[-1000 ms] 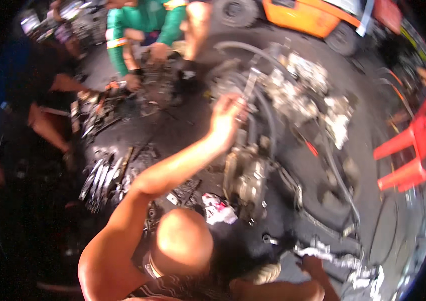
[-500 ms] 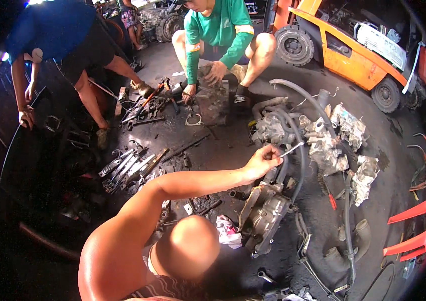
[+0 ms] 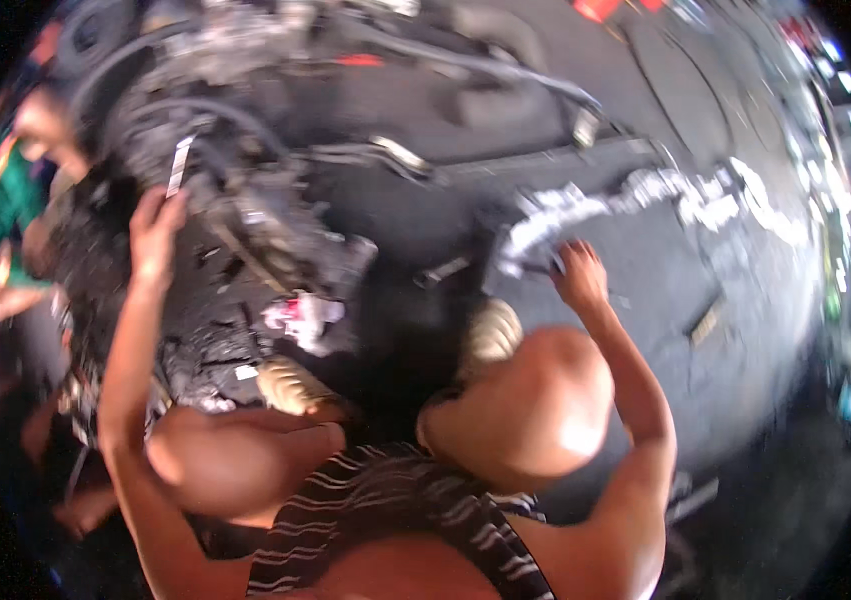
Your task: The person disassembles a machinery assembly on the ground by loosening bolts with a wrench and hammer, detaching the housing cover, and removing internal parts while prying with a tool.
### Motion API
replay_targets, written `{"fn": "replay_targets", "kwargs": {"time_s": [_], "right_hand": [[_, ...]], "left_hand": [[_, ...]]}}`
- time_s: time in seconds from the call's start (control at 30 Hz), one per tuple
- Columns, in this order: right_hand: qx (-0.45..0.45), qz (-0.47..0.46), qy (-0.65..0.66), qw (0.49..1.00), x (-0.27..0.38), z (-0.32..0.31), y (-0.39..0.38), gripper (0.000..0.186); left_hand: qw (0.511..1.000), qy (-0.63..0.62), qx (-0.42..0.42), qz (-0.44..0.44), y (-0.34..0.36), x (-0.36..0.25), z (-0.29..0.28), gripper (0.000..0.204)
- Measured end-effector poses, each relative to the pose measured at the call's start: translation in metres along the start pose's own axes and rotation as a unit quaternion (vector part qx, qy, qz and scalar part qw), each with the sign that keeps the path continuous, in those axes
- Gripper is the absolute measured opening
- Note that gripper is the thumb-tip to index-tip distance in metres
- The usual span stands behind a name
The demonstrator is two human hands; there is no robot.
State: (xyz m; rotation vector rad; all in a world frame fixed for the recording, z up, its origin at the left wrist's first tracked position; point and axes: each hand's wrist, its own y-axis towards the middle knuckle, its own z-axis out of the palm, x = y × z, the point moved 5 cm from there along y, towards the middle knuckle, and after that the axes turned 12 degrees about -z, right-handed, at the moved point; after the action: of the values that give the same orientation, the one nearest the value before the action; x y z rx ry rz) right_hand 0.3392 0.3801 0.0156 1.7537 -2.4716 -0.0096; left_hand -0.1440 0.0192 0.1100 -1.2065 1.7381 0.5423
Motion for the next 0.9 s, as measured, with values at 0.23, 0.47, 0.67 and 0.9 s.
{"fn": "replay_targets", "kwargs": {"time_s": [0.23, 0.47, 0.67, 0.9], "right_hand": [[0.093, 0.038, 0.154, 0.983, 0.011, 0.09, -0.011, 0.044], [0.016, -0.091, 0.05, 0.994, 0.04, 0.108, -0.017, 0.014], [-0.071, 0.01, 0.035, 0.997, -0.023, 0.035, -0.038, 0.013], [0.121, 0.308, -0.184, 0.926, -0.171, -0.034, -0.229, 0.017]], "left_hand": [[0.976, 0.141, 0.165, 0.022, -0.009, 0.019, 0.026, 0.015], [0.911, 0.32, 0.182, 0.187, -0.042, -0.001, 0.086, 0.019], [0.94, 0.28, 0.087, 0.175, -0.038, 0.009, 0.065, 0.017], [0.952, 0.212, 0.089, 0.203, -0.028, 0.002, 0.086, 0.013]]}}
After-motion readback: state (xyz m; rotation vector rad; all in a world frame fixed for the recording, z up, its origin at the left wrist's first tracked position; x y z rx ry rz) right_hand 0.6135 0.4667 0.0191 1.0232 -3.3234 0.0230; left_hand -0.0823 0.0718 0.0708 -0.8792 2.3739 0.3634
